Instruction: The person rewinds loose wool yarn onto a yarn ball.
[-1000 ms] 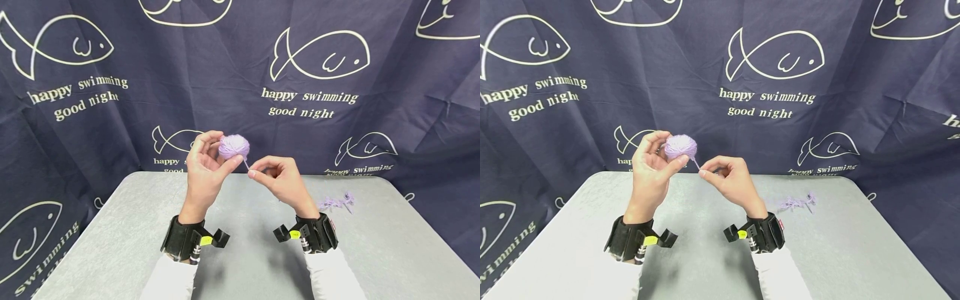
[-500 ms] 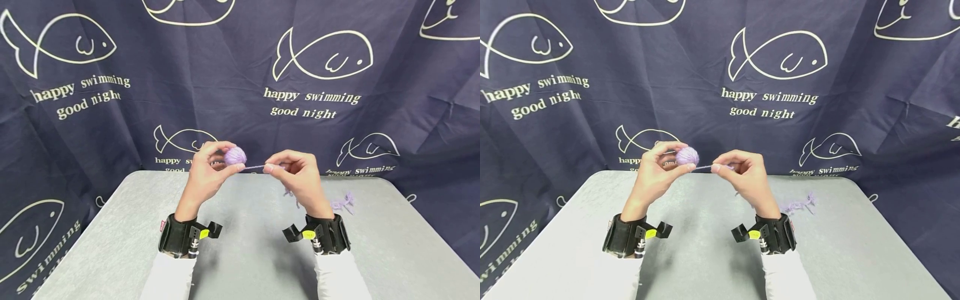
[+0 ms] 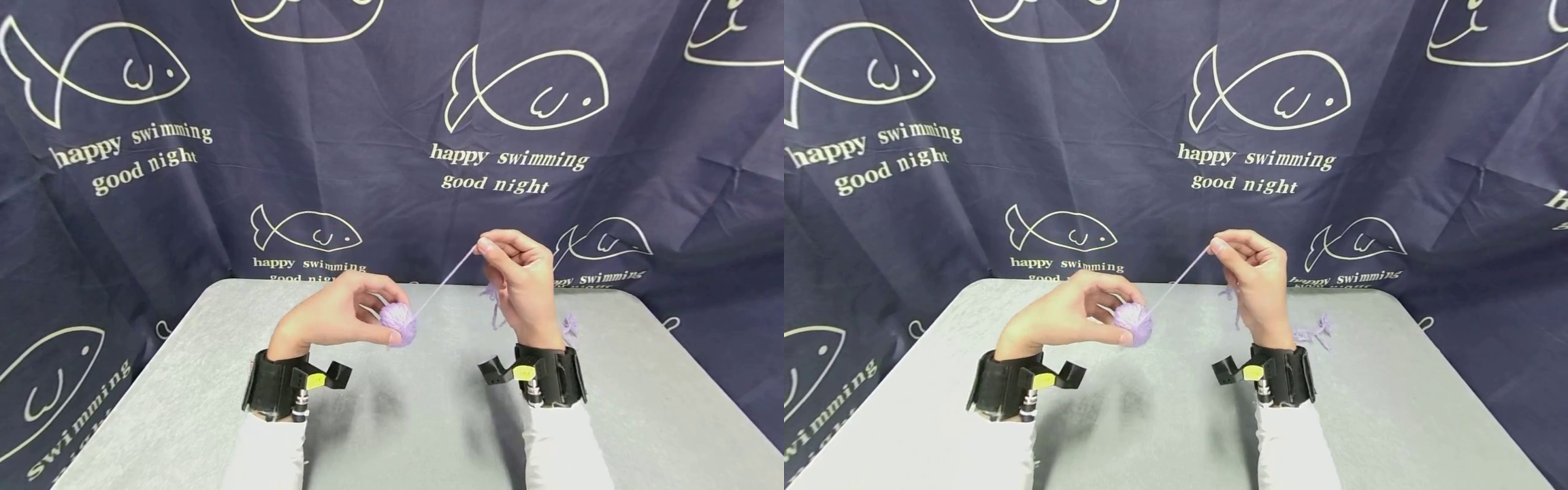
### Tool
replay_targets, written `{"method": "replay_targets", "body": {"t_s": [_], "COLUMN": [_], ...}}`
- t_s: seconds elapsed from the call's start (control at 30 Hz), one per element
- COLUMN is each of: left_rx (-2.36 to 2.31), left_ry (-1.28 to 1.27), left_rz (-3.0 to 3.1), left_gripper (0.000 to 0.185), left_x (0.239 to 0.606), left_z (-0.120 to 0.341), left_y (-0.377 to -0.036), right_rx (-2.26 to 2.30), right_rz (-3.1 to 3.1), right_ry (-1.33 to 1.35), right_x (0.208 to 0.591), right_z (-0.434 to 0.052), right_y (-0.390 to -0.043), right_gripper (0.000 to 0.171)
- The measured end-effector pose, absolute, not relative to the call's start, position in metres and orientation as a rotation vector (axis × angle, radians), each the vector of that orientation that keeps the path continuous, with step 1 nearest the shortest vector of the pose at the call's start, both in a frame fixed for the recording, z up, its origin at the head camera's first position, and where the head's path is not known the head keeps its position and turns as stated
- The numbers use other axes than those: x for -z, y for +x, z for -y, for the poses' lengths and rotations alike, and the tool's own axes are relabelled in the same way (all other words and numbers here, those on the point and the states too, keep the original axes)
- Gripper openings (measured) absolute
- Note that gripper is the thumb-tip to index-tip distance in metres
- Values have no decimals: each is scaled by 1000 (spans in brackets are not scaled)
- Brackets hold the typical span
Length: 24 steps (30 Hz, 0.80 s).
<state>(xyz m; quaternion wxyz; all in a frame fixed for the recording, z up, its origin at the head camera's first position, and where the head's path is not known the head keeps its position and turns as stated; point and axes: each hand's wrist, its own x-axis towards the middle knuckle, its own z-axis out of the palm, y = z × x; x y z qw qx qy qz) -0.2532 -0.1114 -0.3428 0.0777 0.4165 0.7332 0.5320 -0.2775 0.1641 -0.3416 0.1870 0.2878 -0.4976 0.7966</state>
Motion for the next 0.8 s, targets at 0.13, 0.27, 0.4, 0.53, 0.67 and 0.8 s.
{"method": "replay_targets", "body": {"t_s": [0.13,0.27,0.4,0.53,0.67,0.8], "left_rx": [-1896,-2269,-2619,-2896,-2970,-2771], "left_ry": [1376,1413,1272,932,654,610], "left_rz": [-1916,-1609,-1328,-1167,-1300,-1665], "left_gripper": [37,39,40,25,23,26], "left_x": [342,343,343,341,340,339], "left_z": [126,140,149,152,148,138], "left_y": [-255,-258,-261,-264,-266,-265], "right_rx": [-2109,-1801,-1559,-1300,-944,-835], "right_rz": [1767,2228,2405,2498,2795,3044], "right_ry": [747,639,336,-95,-203,61], "right_x": [350,362,371,378,383,380], "right_z": [-189,-218,-242,-259,-273,-269], "right_y": [-287,-294,-300,-300,-300,-300], "right_gripper": [8,11,15,14,20,27]}}
